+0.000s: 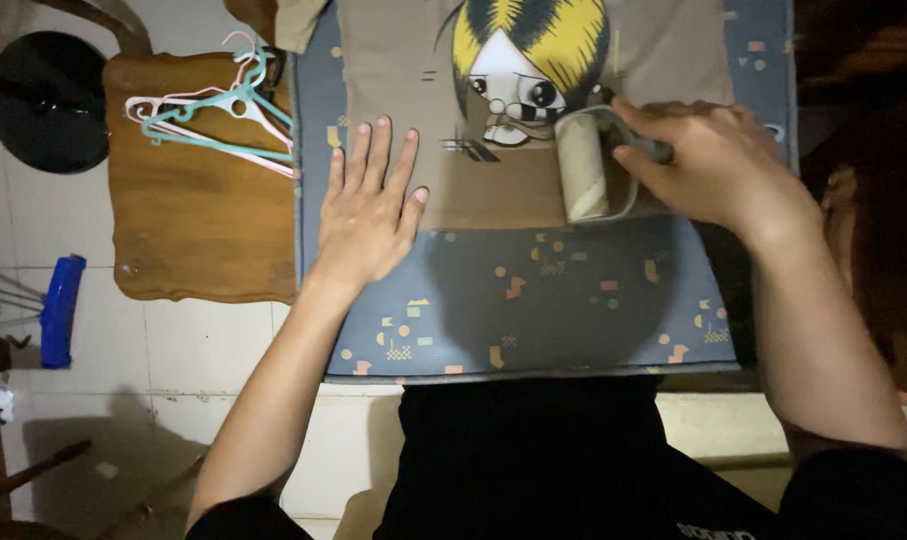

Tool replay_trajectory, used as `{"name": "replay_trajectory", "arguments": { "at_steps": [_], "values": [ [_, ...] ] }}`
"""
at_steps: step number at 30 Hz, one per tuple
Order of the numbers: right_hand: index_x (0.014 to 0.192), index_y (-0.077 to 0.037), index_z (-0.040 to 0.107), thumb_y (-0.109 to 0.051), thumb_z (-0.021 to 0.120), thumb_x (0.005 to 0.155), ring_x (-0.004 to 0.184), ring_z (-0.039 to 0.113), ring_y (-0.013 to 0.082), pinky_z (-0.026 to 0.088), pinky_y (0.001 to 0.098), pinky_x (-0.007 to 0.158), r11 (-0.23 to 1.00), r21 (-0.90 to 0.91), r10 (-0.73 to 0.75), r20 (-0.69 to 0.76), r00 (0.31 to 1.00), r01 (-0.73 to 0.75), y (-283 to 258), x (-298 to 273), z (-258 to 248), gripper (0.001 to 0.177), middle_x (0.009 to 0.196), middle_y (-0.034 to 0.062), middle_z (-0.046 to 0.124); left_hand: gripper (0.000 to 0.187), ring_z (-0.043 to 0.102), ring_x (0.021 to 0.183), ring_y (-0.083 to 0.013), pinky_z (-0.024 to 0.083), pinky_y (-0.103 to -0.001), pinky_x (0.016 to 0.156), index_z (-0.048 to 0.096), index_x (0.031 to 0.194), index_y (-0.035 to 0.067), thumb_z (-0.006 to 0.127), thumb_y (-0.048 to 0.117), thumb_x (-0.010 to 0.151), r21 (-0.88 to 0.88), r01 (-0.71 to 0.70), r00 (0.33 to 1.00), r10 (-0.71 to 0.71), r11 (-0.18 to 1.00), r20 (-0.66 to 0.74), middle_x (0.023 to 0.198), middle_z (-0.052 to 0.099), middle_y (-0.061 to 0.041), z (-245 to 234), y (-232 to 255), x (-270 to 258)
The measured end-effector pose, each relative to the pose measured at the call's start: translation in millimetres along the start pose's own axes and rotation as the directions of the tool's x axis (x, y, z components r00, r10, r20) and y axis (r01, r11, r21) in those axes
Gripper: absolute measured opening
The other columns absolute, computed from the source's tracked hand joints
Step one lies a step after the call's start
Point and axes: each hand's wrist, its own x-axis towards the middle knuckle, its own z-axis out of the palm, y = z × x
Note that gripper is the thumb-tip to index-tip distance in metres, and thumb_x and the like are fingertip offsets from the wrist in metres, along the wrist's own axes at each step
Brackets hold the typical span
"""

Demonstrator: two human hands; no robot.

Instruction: The person uses a handheld steam iron to press a beige t-shirt laid on an ironing board. After ironing, the person places the t-shirt on a hanger and hangs it in a wardrobe.

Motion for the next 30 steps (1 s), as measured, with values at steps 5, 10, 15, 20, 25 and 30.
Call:
{"name": "replay_trajectory", "arguments": {
  "at_steps": [5, 10, 15, 20, 25, 30],
  "values": [
    [0.145, -0.012, 0.063, -0.040, 0.062, 0.104, 0.101, 0.073, 0.0349, 0.047, 0.0524, 0.102, 1.000, 0.018, 0.008, 0.060, 0.998, -0.009, -16.1, 11.4, 20.1, 0.050, 0.121, 0.0180, 0.074, 0.064, 0.019, 0.158, -0.0365, 0.014, -0.060, 0.125, 0.032, 0.164, 0.011, 0.045, 0.038, 0.108, 0.000, -0.013, 1.000, 0.013, 1.000, -0.022, 0.170, 0.022, -0.018, -3.5, -5.6, -2.8],
    [0.147, -0.008, 0.062, -0.034, 0.062, 0.107, 0.098, 0.073, 0.0347, 0.053, 0.0484, 0.094, 0.987, 0.077, -0.135, -0.107, 0.985, 0.144, -31.0, 16.5, 28.3, 0.048, 0.113, 0.0189, 0.075, 0.065, 0.019, 0.158, -0.0366, 0.014, -0.060, 0.126, 0.031, 0.164, 0.011, 0.046, 0.037, 0.107, -0.041, -0.012, 1.000, 0.011, 0.999, -0.026, 0.170, 0.023, -0.018, -1.6, -6.7, -7.5],
    [0.159, -0.026, 0.054, -0.043, 0.060, 0.107, 0.056, 0.069, 0.0238, 0.056, 0.0426, 0.091, 0.973, -0.059, 0.232, 0.318, 0.919, -0.225, -20.8, 15.1, 4.7, 0.055, 0.064, 0.0157, 0.074, 0.066, 0.018, 0.158, -0.0352, 0.011, -0.064, 0.124, 0.030, 0.164, 0.012, 0.047, 0.037, 0.106, -0.033, -0.008, 1.000, 0.007, 0.999, -0.017, 0.171, 0.023, -0.017, -7.7, -15.4, -10.2],
    [0.145, -0.024, 0.064, -0.049, 0.062, 0.103, 0.051, 0.071, 0.0207, 0.061, 0.0420, 0.080, 0.910, -0.398, 0.226, 0.246, 0.943, -0.114, -5.2, 3.7, -24.0, 0.048, 0.048, 0.0117, 0.062, 0.066, 0.018, 0.158, -0.0324, 0.010, -0.066, 0.123, 0.030, 0.164, 0.011, 0.048, 0.037, 0.106, -0.067, -0.016, 1.000, 0.014, 0.998, -0.028, 0.171, 0.023, -0.015, -16.0, -21.3, -14.5],
    [0.149, -0.017, 0.065, -0.050, 0.061, 0.102, 0.078, 0.073, 0.0357, 0.059, 0.0479, 0.079, 0.999, -0.021, 0.037, 0.042, 0.998, -0.036, -13.9, 3.9, -20.7, 0.058, 0.093, 0.0215, 0.073, 0.060, 0.022, 0.158, -0.0329, 0.012, -0.065, 0.124, 0.037, 0.161, 0.008, 0.049, 0.030, 0.107, -0.100, -0.024, 0.998, 0.018, 0.995, -0.066, 0.169, 0.029, -0.015, -17.8, -30.2, -25.5],
    [0.161, -0.012, 0.044, -0.045, 0.058, 0.106, 0.109, 0.069, 0.0443, 0.054, 0.0516, 0.092, 0.961, 0.202, -0.209, 0.092, 0.974, 0.187, -62.8, 41.4, 20.8, 0.066, 0.130, 0.0293, 0.065, 0.052, 0.031, 0.155, -0.0343, 0.015, -0.063, 0.124, 0.048, 0.154, 0.005, 0.053, 0.018, 0.104, -0.190, 0.011, 0.992, -0.034, 0.982, -0.120, 0.164, 0.042, -0.014, -23.4, -35.2, -31.8]
  ]
}}
